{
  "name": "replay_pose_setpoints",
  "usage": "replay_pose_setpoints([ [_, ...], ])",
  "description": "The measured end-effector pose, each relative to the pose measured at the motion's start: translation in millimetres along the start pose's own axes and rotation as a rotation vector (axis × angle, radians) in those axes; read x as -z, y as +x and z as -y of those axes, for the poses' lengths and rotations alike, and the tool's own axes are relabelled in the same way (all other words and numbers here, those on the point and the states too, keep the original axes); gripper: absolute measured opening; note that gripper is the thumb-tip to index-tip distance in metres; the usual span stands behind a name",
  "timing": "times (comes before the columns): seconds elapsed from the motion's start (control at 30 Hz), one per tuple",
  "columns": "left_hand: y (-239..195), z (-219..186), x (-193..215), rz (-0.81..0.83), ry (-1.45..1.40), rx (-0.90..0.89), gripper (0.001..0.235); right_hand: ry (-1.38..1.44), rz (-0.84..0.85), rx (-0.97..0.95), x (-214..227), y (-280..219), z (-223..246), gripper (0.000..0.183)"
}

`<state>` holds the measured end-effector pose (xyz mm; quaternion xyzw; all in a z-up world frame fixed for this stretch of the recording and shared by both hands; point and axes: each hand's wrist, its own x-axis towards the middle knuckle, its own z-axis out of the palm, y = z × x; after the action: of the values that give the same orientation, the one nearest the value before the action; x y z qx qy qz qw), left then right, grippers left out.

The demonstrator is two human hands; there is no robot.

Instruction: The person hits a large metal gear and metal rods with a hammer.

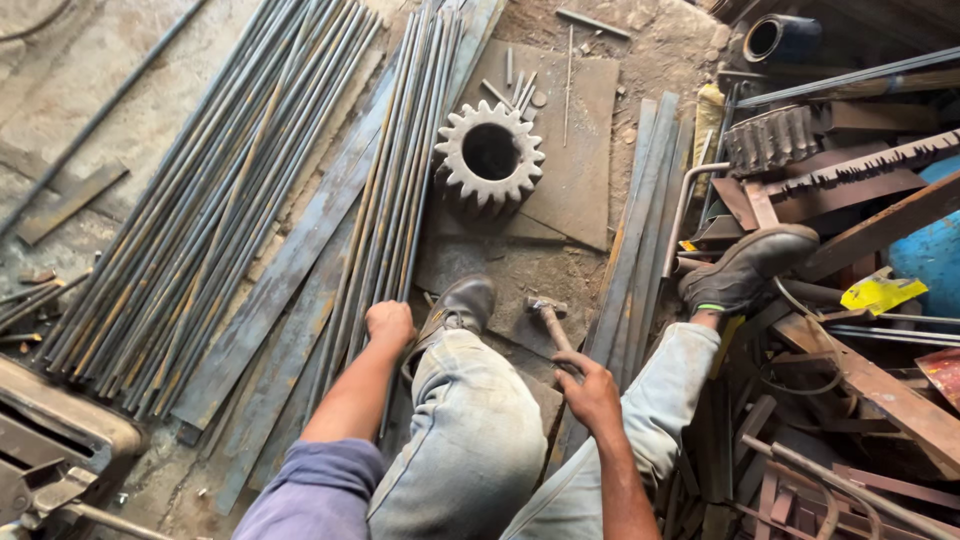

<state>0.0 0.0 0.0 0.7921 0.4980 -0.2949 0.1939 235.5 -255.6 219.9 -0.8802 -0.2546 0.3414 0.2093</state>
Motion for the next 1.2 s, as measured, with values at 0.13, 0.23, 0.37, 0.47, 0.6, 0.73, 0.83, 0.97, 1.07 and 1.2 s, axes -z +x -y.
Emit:
replay_pose_setpoints([
  [0.13, -22, 14, 11, -0.084, -0.137, 0.026, 0.031, 0.035, 0.021, 0.003, 3, 3, -16, 0.03],
  [0.23, -43, 40, 2, -0.314, -0.3, 0.095, 0.03, 0.062, 0.012, 0.07, 3, 6, -31, 0.031],
  [0.37, -67, 66, -9, -0.543, -0.896, 0.312, 0.052, 0.109, 0.02, 0.144, -4, 5, -48, 0.03],
  [0.47, -79, 84, -10, -0.51, -0.787, 0.454, 0.059, 0.134, 0.025, 0.201, -11, 6, -67, 0.028],
  [0.6, -96, 106, -17, -0.503, -0.721, 0.463, 0.058, 0.132, 0.135, 0.157, -22, -1, -100, 0.033],
  [0.73, -99, 106, -39, -0.517, -0.799, 0.369, 0.059, 0.187, 0.25, 0.175, -38, -17, -132, 0.042],
  [0.83, -96, 84, -49, -0.522, -0.859, 0.35, 0.06, 0.055, 0.206, 0.324, -52, -19, -135, 0.044],
  [0.97, -109, 78, -19, -0.585, -0.724, 0.364, 0.06, -0.039, 0.222, 0.325, -66, -21, -122, 0.044],
  [1.07, -125, 124, 50, -0.614, -0.407, 0.418, 0.065, -0.054, 0.219, 0.322, -66, -25, -115, 0.044],
  [1.2, -152, 200, 167, -0.747, 0.04, 0.343, 0.056, -0.028, 0.208, 0.353, -66, -24, -112, 0.047],
])
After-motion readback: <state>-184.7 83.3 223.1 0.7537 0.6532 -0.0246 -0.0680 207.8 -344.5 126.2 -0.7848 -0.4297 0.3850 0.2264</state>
